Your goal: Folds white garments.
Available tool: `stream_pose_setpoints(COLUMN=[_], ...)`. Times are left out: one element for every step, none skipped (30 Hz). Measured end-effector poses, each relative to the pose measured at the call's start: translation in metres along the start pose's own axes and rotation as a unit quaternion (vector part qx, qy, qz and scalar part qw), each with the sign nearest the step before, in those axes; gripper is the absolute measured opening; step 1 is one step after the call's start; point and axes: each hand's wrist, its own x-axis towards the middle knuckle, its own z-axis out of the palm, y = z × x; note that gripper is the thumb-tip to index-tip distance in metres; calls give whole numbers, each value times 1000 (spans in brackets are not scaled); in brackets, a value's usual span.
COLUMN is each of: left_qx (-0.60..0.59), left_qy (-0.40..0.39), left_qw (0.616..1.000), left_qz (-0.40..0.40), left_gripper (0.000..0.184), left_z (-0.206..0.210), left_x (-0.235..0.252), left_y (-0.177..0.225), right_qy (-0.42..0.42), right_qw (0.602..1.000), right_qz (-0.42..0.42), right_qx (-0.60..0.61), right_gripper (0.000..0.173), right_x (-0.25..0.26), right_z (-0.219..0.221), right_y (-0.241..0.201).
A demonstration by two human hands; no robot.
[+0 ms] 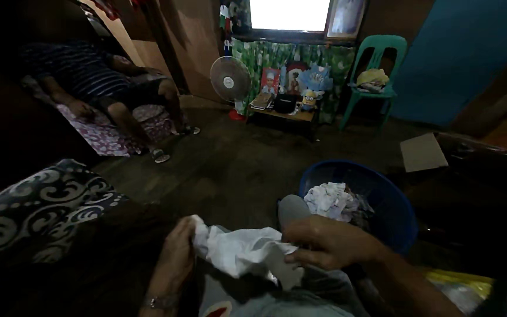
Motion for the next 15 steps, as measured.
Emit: stream_pose_setpoints(left_qx=[83,130,154,167,174,181,185,183,180,182,189,201,224,254,288], left_qy=[-76,-157,-231,-292,-331,-347,-348,-341,-328,-317,-311,-313,-316,-310,-295], left_qw=[994,978,959,937,918,907,903,902,903,903,900,894,884,869,853], left_qz=[18,39,65,95,127,152,173,192,211,228,239,249,264,291,321], left_gripper=[24,24,23,22,22,22,21,20,19,20,21,21,21,21,21], left_z=[10,21,31,42,50,56,59,59,56,50,43,35,28,22,17], left_x=[-11,-21,-28,-33,-35,-37,-38,-37,-35,-31,-26,-21,-16,-12,-8], left_y=[18,30,38,43,45,46,46,47,48,48,47,44,39,31,24], right_qy=[-17,-10,19,55,71,63,47,37,31,29,28,21,17,20,28], right_qw=[998,995,995,995,990,979,965,954,949,948,949,951,954,955,955], right_qz=[42,76,90,85,82,87,98,113,132,148,156,160,158,154,148], right_qx=[-42,-58,-40,12,90,173,237,274,286,281,272,262,255,252,254], right_gripper=[34,56,79,93,95,88,74,55,37,26,21,21,22,25,26], right_x=[8,16,25,34,41,46,49,50,50,49,46,42,38,34,31], right_z=[11,22,34,46,56,61,62,60,56,49,41,32,24,17,12], right_y=[4,10,18,25,29,31,31,32,34,36,38,39,39,39,38])
